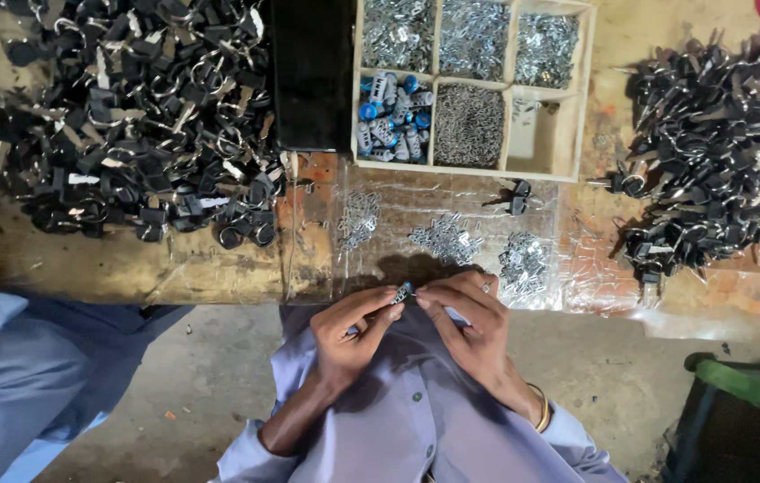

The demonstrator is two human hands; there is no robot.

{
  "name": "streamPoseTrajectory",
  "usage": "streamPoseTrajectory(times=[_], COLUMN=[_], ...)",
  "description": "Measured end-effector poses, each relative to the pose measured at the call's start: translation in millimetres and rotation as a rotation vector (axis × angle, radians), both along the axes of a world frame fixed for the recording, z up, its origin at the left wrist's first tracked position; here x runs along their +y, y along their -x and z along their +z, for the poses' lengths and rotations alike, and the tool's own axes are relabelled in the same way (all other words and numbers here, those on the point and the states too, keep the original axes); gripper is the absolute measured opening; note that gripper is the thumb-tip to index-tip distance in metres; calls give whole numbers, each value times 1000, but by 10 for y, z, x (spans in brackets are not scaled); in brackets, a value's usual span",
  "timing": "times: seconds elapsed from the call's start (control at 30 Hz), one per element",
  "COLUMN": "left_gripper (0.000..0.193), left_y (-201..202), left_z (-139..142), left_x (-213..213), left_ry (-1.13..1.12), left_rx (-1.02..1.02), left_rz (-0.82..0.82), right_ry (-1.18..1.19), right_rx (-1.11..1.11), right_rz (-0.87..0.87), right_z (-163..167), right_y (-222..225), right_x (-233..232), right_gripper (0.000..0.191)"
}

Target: The person sits at a workbench covered with piles of key blanks and a compartment tray of small metal pins and blue plastic key heads. They pick up a key blank, insert small metal components into the plastic key head by hand, and place the finished key back on the table, repeating this assembly cycle throughout the clip.

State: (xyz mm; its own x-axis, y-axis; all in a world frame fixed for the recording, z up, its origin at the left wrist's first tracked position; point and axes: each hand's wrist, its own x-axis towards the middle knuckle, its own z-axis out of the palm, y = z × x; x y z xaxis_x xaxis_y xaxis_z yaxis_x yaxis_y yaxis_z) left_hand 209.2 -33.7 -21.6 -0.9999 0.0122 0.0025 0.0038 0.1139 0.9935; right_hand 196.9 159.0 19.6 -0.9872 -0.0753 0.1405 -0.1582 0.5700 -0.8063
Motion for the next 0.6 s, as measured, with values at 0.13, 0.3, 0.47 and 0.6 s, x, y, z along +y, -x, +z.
streamPoseTrajectory(times=[0.13,0.3,0.47,0.6], left_gripper=[22,22,21,20], left_y=[1,-9,-56,-124], left_z=[-3,-16,-6,20], left_x=[-36,-84,-250,-382], left_ry=[54,197,55,-78], left_rx=[0,196,105,16], left_rz=[-23,-67,50,146], right_ry=[140,-245,-384,-539], right_rx=[-86,63,-27,122], right_rz=[-78,72,195,199], right_z=[-74,17,193,162], right_y=[-34,-26,234,396], right_x=[-87,-106,-171,-462], right_gripper=[23,26,39,44])
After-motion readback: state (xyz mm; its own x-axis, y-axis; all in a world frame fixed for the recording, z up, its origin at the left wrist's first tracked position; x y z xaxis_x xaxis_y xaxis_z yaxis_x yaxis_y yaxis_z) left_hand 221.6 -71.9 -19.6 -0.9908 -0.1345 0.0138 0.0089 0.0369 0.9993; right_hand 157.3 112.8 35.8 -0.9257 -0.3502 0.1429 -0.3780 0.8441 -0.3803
